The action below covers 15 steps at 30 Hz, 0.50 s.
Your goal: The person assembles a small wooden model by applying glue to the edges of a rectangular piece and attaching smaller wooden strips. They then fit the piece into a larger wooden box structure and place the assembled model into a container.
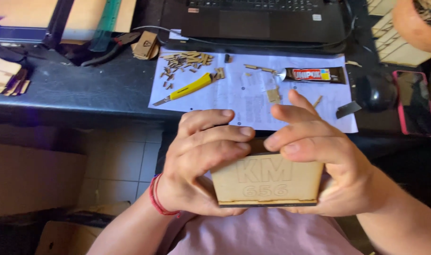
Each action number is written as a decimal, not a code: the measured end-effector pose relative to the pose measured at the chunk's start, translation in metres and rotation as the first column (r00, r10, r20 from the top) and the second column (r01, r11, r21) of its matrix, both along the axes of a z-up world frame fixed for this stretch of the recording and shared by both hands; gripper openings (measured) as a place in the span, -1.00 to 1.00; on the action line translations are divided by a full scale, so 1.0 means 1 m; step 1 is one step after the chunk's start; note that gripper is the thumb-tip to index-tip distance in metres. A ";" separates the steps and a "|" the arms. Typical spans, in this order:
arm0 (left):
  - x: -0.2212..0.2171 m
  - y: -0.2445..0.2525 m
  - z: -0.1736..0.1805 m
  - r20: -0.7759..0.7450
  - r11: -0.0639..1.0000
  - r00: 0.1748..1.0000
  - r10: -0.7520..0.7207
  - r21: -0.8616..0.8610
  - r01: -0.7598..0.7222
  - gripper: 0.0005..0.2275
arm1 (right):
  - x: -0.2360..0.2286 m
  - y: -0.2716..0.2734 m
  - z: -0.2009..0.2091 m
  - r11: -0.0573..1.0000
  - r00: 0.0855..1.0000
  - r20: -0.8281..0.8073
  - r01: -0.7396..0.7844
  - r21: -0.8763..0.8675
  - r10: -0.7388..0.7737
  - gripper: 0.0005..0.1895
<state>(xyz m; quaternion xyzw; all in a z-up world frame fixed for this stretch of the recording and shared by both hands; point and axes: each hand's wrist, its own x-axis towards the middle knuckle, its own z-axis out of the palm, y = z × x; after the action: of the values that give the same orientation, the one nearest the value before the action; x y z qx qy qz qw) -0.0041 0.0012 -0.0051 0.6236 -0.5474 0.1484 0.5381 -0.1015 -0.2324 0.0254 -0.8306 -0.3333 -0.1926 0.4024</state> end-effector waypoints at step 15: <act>-0.002 0.003 0.023 0.077 0.995 0.997 0.019 0.095 -0.027 -0.52 | 0.006 0.003 0.007 0.999 1.000 0.015 0.007 -0.043 -0.007 -0.25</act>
<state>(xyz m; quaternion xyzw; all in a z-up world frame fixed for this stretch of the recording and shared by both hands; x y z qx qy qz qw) -0.0061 0.0040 0.0179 0.6488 -0.5666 0.1516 0.4848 -0.0951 -0.2295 0.0327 -0.8387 -0.3373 -0.1929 0.3815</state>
